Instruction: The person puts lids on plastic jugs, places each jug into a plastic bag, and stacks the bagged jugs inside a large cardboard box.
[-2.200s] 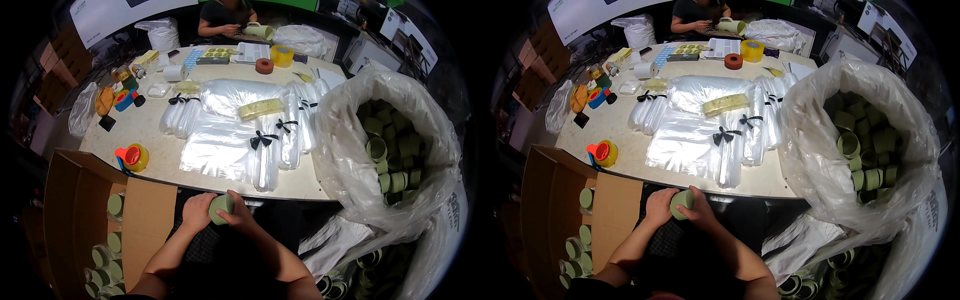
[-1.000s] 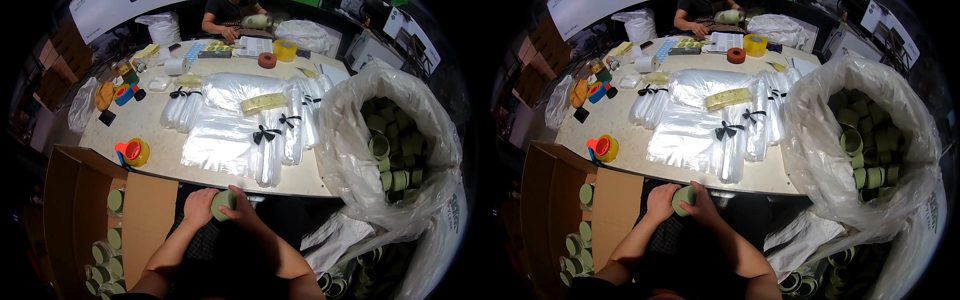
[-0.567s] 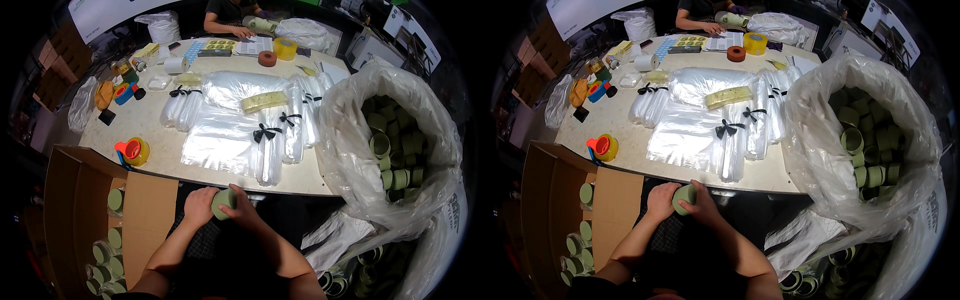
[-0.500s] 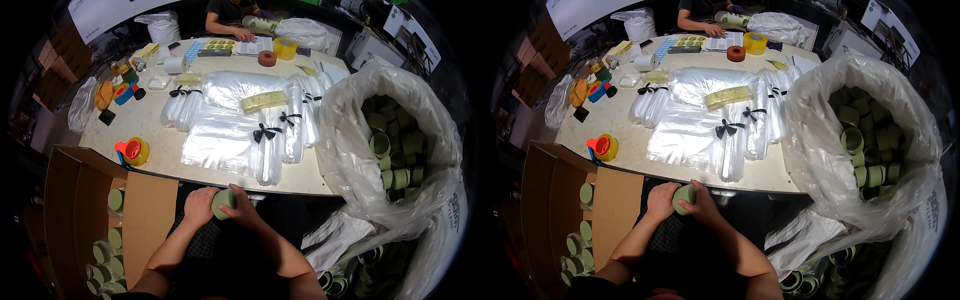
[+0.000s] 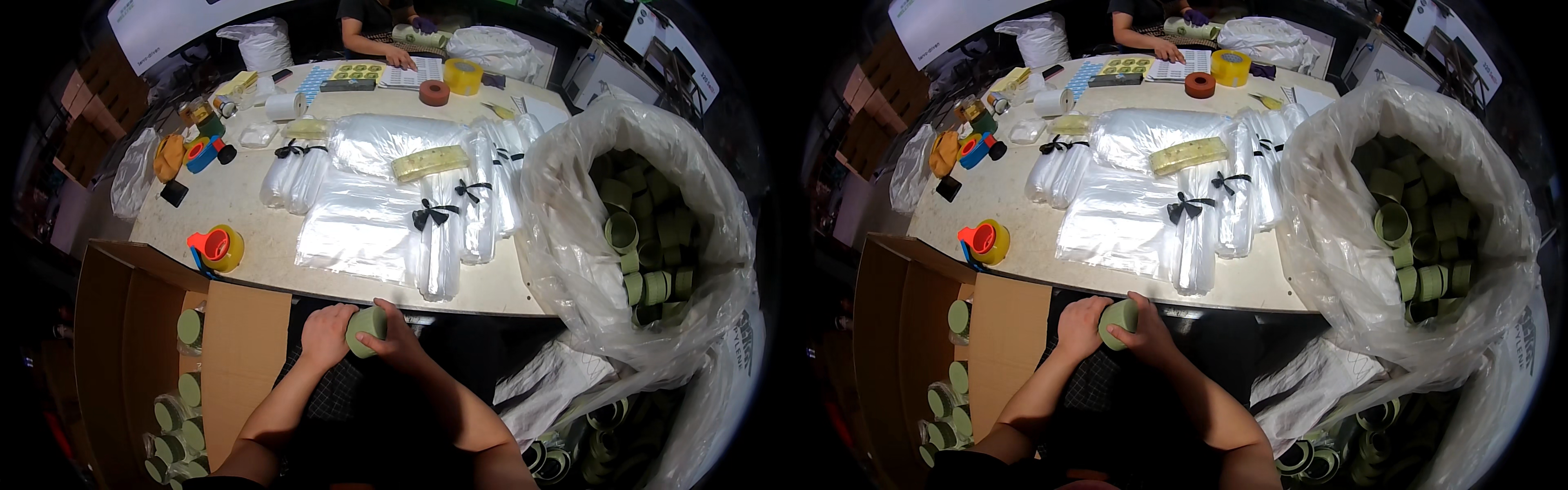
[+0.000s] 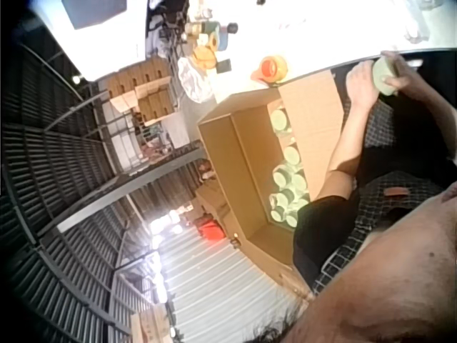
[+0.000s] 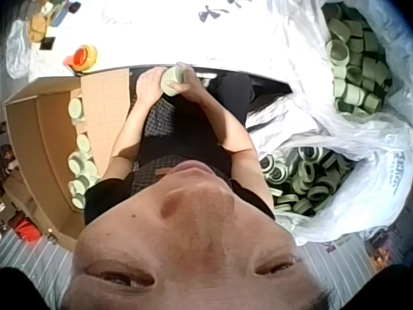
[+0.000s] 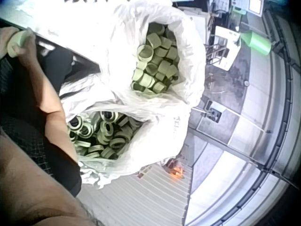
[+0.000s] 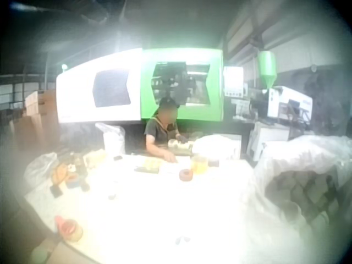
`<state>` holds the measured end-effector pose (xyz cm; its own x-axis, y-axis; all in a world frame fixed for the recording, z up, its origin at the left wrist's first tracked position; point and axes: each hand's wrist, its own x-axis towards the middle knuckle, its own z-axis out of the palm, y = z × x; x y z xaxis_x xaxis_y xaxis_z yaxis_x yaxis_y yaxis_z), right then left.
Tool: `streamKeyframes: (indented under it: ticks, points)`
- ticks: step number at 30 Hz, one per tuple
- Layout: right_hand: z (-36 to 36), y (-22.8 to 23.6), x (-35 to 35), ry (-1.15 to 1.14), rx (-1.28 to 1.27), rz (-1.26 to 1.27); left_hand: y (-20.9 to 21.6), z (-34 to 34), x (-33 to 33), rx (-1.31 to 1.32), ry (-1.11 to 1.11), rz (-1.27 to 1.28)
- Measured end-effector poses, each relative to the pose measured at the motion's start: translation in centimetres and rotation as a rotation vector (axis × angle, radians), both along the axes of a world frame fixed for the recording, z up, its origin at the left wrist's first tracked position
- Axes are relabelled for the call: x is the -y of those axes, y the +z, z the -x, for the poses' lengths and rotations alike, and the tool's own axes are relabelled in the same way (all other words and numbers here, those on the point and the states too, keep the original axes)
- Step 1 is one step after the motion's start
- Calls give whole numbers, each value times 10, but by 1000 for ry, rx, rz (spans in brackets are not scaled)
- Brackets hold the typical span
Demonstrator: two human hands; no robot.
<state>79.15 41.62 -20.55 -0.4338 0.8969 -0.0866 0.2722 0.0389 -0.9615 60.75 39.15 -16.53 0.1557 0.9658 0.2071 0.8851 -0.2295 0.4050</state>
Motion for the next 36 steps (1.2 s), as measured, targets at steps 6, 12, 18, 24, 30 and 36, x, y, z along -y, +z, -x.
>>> streamKeyframes:
  ticks: [6, 12, 18, 24, 30, 36]
  points:
    - [0, -4, 0, 4, 0, 7, -2, 0, 0, -6, 3, -3]
    - [-1, 0, -1, 3, 4, 20, -1, -1, 0, -14, 4, -4]
    - [0, 1, 0, 3, 7, 28, -3, 0, 0, -22, 6, -14]
    - [-1, 2, 0, 3, 15, 21, 0, -1, 0, -23, 3, 1]
    - [-1, 1, 0, 0, 7, 1, -2, 0, 0, -9, 7, -10]
    - [0, 0, 1, -3, 4, 5, -3, 0, -1, -8, 4, -16]
